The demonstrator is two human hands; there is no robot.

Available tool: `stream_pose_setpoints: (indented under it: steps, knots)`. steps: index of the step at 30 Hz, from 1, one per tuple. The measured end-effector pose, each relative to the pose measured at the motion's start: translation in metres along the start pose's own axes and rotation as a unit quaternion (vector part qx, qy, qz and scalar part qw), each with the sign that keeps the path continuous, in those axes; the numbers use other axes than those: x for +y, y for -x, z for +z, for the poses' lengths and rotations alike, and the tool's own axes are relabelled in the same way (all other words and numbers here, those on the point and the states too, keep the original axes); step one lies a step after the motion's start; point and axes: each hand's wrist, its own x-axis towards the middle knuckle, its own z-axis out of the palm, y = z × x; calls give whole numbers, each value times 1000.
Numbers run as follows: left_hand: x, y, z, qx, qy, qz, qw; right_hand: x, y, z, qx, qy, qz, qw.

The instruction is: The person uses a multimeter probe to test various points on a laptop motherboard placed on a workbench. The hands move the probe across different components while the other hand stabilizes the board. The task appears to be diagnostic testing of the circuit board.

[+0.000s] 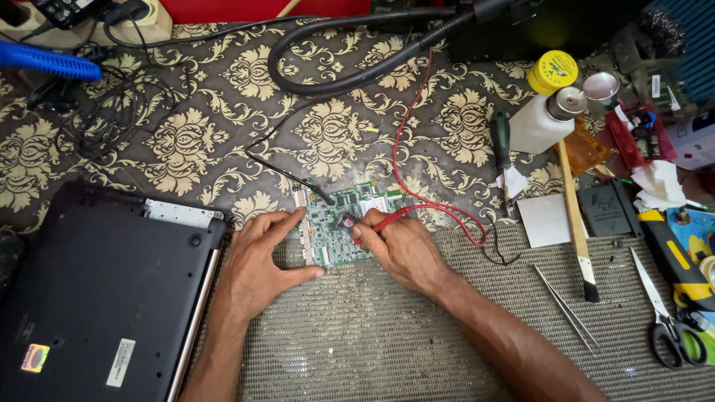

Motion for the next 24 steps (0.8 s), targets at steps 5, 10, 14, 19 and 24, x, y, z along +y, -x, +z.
stream_pose_setpoints:
  steps: [5,10,14,19,24]
  knots:
    - [-1,0,0,-3,0,-1,1000,-2,-1,-1,-1,0,-2,1000]
    - [-4,2,3,6,2,3,1000,-2,0,-1,-2,0,0,1000]
    - [-9,0,4,5,-3,7,1000,-5,1,-4,-3,3,-3,1000]
    - [-11,1,6,8,-5,5,1000,1,3,0,-3,-2,0,1000]
    - [-9,3,5,17,-1,9,1000,5,1,2,18,-4,-23,1000]
